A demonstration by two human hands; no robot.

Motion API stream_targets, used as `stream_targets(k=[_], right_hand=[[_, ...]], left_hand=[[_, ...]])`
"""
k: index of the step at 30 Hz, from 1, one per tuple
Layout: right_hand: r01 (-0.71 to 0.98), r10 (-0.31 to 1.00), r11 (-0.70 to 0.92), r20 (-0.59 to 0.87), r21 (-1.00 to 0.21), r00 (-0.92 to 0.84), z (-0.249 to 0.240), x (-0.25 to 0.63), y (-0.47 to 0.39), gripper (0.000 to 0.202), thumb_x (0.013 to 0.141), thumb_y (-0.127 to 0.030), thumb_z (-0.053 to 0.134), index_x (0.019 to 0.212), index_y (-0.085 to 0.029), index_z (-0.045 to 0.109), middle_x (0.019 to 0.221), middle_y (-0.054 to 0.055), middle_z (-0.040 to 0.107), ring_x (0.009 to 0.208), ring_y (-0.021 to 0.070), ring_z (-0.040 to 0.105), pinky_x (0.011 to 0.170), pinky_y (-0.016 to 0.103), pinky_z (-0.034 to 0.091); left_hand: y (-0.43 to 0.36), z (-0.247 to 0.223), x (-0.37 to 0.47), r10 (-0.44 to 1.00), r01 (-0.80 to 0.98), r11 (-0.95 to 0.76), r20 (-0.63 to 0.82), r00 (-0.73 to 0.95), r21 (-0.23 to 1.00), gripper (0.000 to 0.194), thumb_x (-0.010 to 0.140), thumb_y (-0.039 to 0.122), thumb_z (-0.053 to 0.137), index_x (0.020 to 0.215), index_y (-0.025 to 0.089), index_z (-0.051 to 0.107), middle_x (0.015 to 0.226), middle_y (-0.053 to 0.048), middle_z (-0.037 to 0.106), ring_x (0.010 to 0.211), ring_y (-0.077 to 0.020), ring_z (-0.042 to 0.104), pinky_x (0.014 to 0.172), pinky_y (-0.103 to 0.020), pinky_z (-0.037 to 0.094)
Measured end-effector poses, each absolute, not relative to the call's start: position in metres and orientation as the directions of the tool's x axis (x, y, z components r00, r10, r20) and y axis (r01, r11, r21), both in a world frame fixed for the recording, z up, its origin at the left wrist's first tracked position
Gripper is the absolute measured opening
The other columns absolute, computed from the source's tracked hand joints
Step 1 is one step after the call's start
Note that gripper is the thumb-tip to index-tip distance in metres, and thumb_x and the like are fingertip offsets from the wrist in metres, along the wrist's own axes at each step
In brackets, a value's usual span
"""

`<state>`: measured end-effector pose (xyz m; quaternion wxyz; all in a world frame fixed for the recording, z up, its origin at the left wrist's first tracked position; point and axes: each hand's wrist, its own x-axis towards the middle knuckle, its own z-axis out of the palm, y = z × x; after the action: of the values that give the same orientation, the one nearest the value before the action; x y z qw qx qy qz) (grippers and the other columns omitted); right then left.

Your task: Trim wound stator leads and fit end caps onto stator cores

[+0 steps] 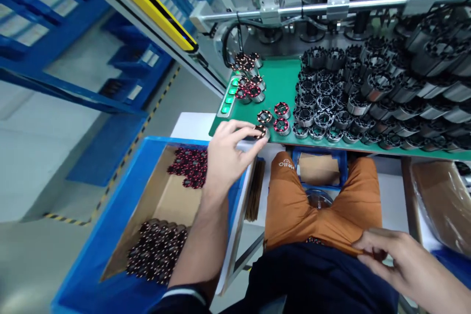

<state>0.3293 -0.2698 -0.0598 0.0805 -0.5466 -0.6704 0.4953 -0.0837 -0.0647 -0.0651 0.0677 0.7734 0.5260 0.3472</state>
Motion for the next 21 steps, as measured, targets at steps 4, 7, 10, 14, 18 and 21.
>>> stream_targets(k=[4, 7, 10, 14, 18, 21], right_hand=[[0.695, 0.679, -0.053, -0.536, -0.717, -0.501, -0.061, 0.32, -0.271, 0.035, 0.12, -0.051, 0.062, 0.104, -0.028, 0.083, 0.096, 0.003, 0.084, 0.083, 0.0184, 0.081, 0.076, 0.025, 0.063], [0.7, 0.638, -0.055, -0.565, -0.712, -0.524, -0.062, 0.315, -0.272, 0.031, 0.12, -0.05, 0.061, 0.112, -0.03, 0.083, 0.103, 0.003, 0.086, 0.089, 0.0187, 0.082, 0.083, 0.027, 0.065], [0.698, 0.65, -0.076, -0.566, -0.712, -0.507, -0.063, 0.311, -0.274, 0.031, 0.119, -0.05, 0.062, 0.114, -0.029, 0.084, 0.103, 0.004, 0.087, 0.09, 0.02, 0.082, 0.085, 0.029, 0.065], [0.707, 0.644, -0.109, -0.591, -0.699, -0.485, -0.063, 0.303, -0.28, 0.028, 0.117, -0.048, 0.062, 0.114, -0.03, 0.083, 0.111, 0.005, 0.088, 0.1, 0.0224, 0.085, 0.093, 0.032, 0.065], [0.714, 0.628, -0.108, -0.604, -0.692, -0.49, -0.069, 0.3, -0.289, 0.024, 0.115, -0.044, 0.064, 0.124, -0.032, 0.083, 0.123, 0.005, 0.087, 0.114, 0.0245, 0.085, 0.101, 0.036, 0.064], [0.694, 0.66, -0.099, -0.569, -0.713, -0.491, -0.071, 0.302, -0.29, 0.02, 0.115, -0.039, 0.067, 0.126, -0.031, 0.082, 0.121, 0.003, 0.087, 0.109, 0.0226, 0.084, 0.098, 0.035, 0.063]], left_hand=[[-0.04, -0.077, -0.075, 0.859, 0.757, -0.436, 0.477, 0.188, 0.487, 0.009, 0.106, 0.035, 0.086, 0.11, 0.027, 0.086, 0.117, -0.005, 0.082, 0.115, -0.0286, 0.075, 0.106, -0.049, 0.063], [-0.025, -0.07, -0.079, 0.854, 0.742, -0.434, 0.495, 0.159, 0.51, 0.02, 0.108, 0.038, 0.084, 0.125, 0.027, 0.082, 0.123, -0.006, 0.08, 0.114, -0.0271, 0.076, 0.107, -0.048, 0.066], [-0.005, -0.06, -0.089, 0.847, 0.792, -0.381, 0.524, 0.091, 0.477, 0.024, 0.107, 0.034, 0.082, 0.13, 0.028, 0.079, 0.136, -0.011, 0.076, 0.129, -0.0341, 0.072, 0.118, -0.058, 0.063], [0.033, -0.059, -0.089, 0.891, 0.905, -0.289, 0.434, 0.135, 0.313, 0.035, 0.094, 0.023, 0.09, 0.128, 0.027, 0.081, 0.163, -0.016, 0.067, 0.158, -0.0471, 0.056, 0.131, -0.072, 0.053], [0.056, -0.052, -0.084, 0.914, 0.921, -0.288, 0.364, 0.182, 0.264, 0.016, 0.097, 0.031, 0.09, 0.108, 0.025, 0.079, 0.168, -0.015, 0.067, 0.164, -0.0479, 0.053, 0.137, -0.075, 0.048], [0.044, -0.027, -0.081, 0.861, 0.895, -0.329, 0.485, 0.154, 0.3, 0.017, 0.098, 0.036, 0.09, 0.1, 0.028, 0.075, 0.158, -0.007, 0.074, 0.158, -0.042, 0.06, 0.138, -0.074, 0.05]])
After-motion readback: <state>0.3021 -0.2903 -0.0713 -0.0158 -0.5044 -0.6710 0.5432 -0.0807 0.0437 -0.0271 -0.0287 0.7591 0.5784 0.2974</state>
